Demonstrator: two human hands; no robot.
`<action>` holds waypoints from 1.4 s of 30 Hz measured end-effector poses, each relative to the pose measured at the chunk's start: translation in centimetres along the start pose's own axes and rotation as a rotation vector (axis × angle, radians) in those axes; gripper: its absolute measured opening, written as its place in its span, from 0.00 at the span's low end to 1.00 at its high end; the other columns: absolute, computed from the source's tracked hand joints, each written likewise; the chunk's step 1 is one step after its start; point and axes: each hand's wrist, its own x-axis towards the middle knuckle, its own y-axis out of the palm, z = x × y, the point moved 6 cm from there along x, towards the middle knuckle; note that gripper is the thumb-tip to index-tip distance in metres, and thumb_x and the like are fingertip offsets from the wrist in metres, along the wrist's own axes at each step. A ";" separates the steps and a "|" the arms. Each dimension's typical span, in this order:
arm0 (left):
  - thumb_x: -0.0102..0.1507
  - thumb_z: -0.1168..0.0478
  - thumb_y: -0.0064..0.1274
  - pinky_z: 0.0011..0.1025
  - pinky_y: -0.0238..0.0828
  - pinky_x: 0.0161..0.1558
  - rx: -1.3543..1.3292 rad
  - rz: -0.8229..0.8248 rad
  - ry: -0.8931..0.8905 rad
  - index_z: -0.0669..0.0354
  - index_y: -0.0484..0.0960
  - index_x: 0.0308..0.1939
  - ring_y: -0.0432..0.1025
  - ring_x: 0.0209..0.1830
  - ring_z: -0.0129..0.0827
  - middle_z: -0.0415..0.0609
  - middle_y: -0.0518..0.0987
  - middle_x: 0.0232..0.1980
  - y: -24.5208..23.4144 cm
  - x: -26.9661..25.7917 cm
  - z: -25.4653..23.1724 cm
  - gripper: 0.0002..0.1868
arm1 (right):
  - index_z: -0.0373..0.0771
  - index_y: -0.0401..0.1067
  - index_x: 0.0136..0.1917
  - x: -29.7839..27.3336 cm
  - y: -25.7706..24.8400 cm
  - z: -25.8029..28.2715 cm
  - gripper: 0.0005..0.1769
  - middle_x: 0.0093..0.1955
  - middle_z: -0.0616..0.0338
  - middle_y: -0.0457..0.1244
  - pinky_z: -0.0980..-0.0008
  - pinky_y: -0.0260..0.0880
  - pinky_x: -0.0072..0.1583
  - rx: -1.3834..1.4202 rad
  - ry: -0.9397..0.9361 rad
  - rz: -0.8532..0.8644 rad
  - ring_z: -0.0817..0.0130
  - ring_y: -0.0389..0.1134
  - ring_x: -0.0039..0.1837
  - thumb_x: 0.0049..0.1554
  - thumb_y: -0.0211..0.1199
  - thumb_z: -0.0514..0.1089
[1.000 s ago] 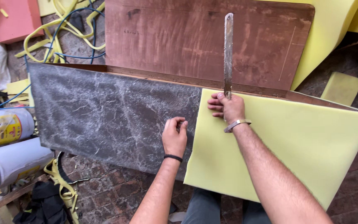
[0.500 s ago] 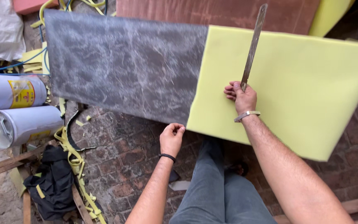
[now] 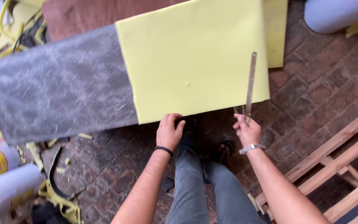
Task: The person applies adhesive to a dark marble-patterned board using a spray gun, then places a yellow foam sheet onto the board. They use a metal file to trim the foam edges and smooth the surface, preparing the foam for upholstery.
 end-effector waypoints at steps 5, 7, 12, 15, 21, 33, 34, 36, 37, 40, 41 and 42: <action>0.66 0.53 0.57 0.42 0.66 0.65 0.089 0.076 0.376 0.50 0.81 0.54 0.68 0.65 0.48 0.51 0.76 0.61 6.4 2.7 -7.9 0.14 | 0.39 0.80 0.54 -1.4 -7.4 -3.0 0.12 0.32 0.67 0.63 0.80 0.54 0.31 0.092 0.077 -0.160 0.82 0.56 0.29 0.64 0.61 0.47; 0.66 0.51 0.56 0.47 0.61 0.68 0.141 0.075 0.546 0.49 0.80 0.58 0.65 0.71 0.51 0.53 0.74 0.67 9.6 4.6 -10.8 0.18 | 0.40 0.80 0.54 -1.8 -9.2 -5.1 0.12 0.32 0.68 0.64 0.80 0.56 0.31 0.015 0.178 -0.195 0.83 0.57 0.29 0.63 0.61 0.47; 0.70 0.44 0.45 0.50 0.46 0.76 0.291 0.202 0.826 0.43 0.76 0.66 0.53 0.78 0.53 0.56 0.65 0.76 18.0 10.4 -20.0 0.23 | 0.39 0.81 0.52 -3.1 -10.7 -9.1 0.12 0.30 0.67 0.62 0.80 0.51 0.30 0.276 0.163 -0.187 0.82 0.54 0.28 0.63 0.62 0.47; 0.73 0.43 0.36 0.51 0.35 0.80 0.545 0.406 0.880 0.40 0.77 0.66 0.49 0.82 0.49 0.51 0.64 0.77 23.3 13.4 -24.4 0.23 | 0.40 0.81 0.51 -3.5 -11.2 -10.4 0.12 0.30 0.68 0.62 0.80 0.52 0.30 0.288 0.177 -0.183 0.82 0.54 0.28 0.62 0.62 0.48; 0.73 0.40 0.30 0.50 0.28 0.79 0.781 0.444 0.940 0.46 0.67 0.73 0.42 0.84 0.50 0.54 0.53 0.81 27.3 12.4 -22.0 0.29 | 0.38 0.82 0.50 -5.5 -11.2 -11.9 0.15 0.28 0.68 0.60 0.78 0.51 0.30 0.255 0.272 -0.253 0.81 0.54 0.27 0.61 0.63 0.50; 0.70 0.37 0.33 0.46 0.24 0.79 0.482 0.369 0.437 0.47 0.46 0.82 0.32 0.85 0.47 0.56 0.39 0.85 16.4 3.6 -6.1 0.40 | 0.29 0.75 0.55 -6.6 -8.1 -2.7 0.16 0.41 0.65 0.64 0.80 0.57 0.44 0.289 -0.215 -0.212 0.80 0.59 0.41 0.58 0.51 0.33; 0.70 0.37 0.32 0.46 0.23 0.79 0.522 0.264 0.322 0.49 0.44 0.82 0.31 0.85 0.47 0.57 0.38 0.85 13.7 4.5 -3.7 0.41 | 0.28 0.72 0.58 -6.8 -6.6 -0.3 0.15 0.44 0.64 0.65 0.80 0.61 0.46 0.216 -0.306 -0.167 0.80 0.60 0.43 0.58 0.52 0.31; 0.70 0.36 0.31 0.45 0.21 0.78 0.581 0.090 0.101 0.52 0.40 0.82 0.28 0.84 0.47 0.59 0.34 0.84 7.2 6.4 1.9 0.43 | 0.31 0.65 0.65 -7.6 -2.0 3.6 0.19 0.46 0.62 0.67 0.79 0.67 0.46 0.163 -0.359 0.010 0.79 0.65 0.43 0.60 0.53 0.33; 0.70 0.36 0.31 0.43 0.20 0.78 0.582 0.043 0.005 0.54 0.38 0.81 0.27 0.84 0.47 0.60 0.33 0.84 4.8 6.4 4.3 0.44 | 0.32 0.62 0.68 -8.4 -0.3 5.3 0.22 0.47 0.60 0.68 0.78 0.70 0.45 0.125 -0.377 0.080 0.79 0.67 0.42 0.60 0.53 0.34; 0.69 0.34 0.31 0.41 0.19 0.77 0.591 0.145 -0.070 0.57 0.33 0.80 0.26 0.84 0.45 0.60 0.30 0.83 2.1 5.1 8.9 0.47 | 0.36 0.55 0.75 -9.6 6.7 8.3 0.29 0.42 0.57 0.71 0.75 0.75 0.40 0.081 -0.307 0.231 0.75 0.72 0.38 0.62 0.51 0.39; 0.69 0.33 0.32 0.40 0.19 0.77 0.595 0.220 -0.055 0.58 0.31 0.80 0.25 0.84 0.44 0.59 0.29 0.84 1.8 4.7 10.0 0.48 | 0.36 0.55 0.76 -10.0 8.9 9.0 0.29 0.41 0.57 0.70 0.76 0.74 0.40 0.084 -0.290 0.256 0.76 0.70 0.36 0.63 0.51 0.40; 0.68 0.34 0.33 0.40 0.19 0.78 0.562 0.231 -0.045 0.59 0.32 0.80 0.25 0.84 0.44 0.59 0.30 0.84 1.6 4.4 10.6 0.48 | 0.36 0.56 0.77 -10.3 11.3 9.6 0.29 0.40 0.56 0.70 0.76 0.72 0.39 0.085 -0.272 0.282 0.76 0.69 0.35 0.63 0.52 0.40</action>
